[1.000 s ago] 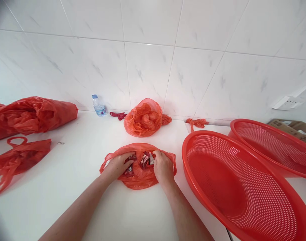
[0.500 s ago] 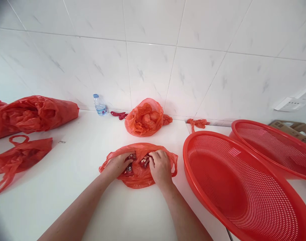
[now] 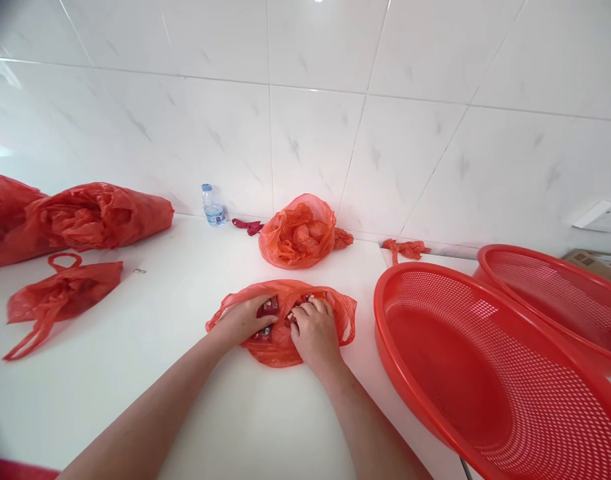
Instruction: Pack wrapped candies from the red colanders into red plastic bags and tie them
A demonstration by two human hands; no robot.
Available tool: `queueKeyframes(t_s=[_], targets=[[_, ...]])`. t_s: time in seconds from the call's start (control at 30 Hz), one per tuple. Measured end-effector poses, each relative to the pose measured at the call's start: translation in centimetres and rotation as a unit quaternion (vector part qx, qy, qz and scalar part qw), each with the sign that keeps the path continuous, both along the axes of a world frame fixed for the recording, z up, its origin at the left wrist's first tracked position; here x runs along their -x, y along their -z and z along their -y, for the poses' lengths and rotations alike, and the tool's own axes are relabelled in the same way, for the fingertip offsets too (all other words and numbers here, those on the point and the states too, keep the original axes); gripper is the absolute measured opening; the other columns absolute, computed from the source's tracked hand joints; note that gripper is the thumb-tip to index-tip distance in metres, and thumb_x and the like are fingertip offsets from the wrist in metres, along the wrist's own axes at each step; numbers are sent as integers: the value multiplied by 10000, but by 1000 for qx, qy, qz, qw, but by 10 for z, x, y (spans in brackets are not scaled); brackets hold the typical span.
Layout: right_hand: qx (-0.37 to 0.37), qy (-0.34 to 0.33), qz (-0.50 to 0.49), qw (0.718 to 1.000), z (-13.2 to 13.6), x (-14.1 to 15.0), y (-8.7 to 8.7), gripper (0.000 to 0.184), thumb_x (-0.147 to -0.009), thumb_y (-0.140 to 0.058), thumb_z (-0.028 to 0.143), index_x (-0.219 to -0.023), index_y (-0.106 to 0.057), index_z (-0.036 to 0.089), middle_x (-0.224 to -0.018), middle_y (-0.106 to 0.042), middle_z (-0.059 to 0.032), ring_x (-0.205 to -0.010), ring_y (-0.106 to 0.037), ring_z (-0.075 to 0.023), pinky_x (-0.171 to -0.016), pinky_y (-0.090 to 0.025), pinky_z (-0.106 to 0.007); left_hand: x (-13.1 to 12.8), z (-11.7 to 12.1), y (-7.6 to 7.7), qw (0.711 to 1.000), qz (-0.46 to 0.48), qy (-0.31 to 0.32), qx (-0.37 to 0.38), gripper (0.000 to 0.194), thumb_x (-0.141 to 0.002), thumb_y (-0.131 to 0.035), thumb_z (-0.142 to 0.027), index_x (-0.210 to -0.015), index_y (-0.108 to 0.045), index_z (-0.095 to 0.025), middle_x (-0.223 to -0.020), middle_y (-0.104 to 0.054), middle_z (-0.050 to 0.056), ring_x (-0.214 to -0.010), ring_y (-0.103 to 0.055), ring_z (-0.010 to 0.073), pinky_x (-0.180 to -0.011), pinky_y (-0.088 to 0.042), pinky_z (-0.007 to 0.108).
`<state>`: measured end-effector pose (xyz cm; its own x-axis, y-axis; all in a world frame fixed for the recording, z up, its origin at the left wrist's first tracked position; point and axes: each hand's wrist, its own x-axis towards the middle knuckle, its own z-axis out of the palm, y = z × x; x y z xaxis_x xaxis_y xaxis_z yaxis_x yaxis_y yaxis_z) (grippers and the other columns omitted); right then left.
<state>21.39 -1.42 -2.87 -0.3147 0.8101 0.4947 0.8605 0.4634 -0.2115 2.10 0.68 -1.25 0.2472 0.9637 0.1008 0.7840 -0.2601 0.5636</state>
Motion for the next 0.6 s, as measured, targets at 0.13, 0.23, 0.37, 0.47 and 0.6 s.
queueKeyframes(t_s=[0.13, 0.23, 0.37, 0.47, 0.6], targets=[[-15, -1, -9, 1000, 0, -3, 1, 238, -838, -504, 117, -971, -678, 209, -916, -704, -44, -1057, -536, -233, -986, -363, -428, -1, 1, 2, 1000, -12, -12, 4, 98, -774, -542, -324, -827, -591, -258, -726, -656, -21, -613, -599, 176, -466, -332, 271], [-21, 10, -21, 1000, 1, -4, 1, 259, -839, -475, 91, -945, -680, 209, -884, -704, -38, -1015, -558, -217, -948, -383, -398, -1, 1, 1, 1000, -12, -8, 1, 104, -797, -511, -324, -788, -587, -254, -718, -655, -21, -613, -596, 170, -465, -327, 270], [-10, 3, -20, 1000, 3, -3, -1, 199, -798, -539, 117, -900, -675, 219, -864, -697, -25, -997, -553, -214, -934, -377, -392, -2, 2, -3, 1000, -10, 2, -9, 114, -796, -507, -315, -753, -591, -250, -687, -641, -30, -602, -583, 159, -489, -347, 267], [5, 0, 4, 1000, 6, 0, -2, 120, -741, -648, 232, -860, -669, 227, -873, -682, -33, -993, -536, -236, -945, -358, -427, -1, 4, -6, 1000, -1, 5, -16, 140, -786, -542, -369, -761, -603, -246, -700, -643, -32, -615, -585, 156, -500, -363, 267], [-15, -11, 13, 1000, 16, 6, -10, 183, -710, -693, 306, -872, -665, 226, -959, -656, -49, -1033, -508, -261, -958, -339, -444, -1, 9, -10, 999, 31, -5, -29, 243, -788, -554, -464, -844, -637, -242, -740, -665, -17, -657, -609, 170, -537, -403, 269]])
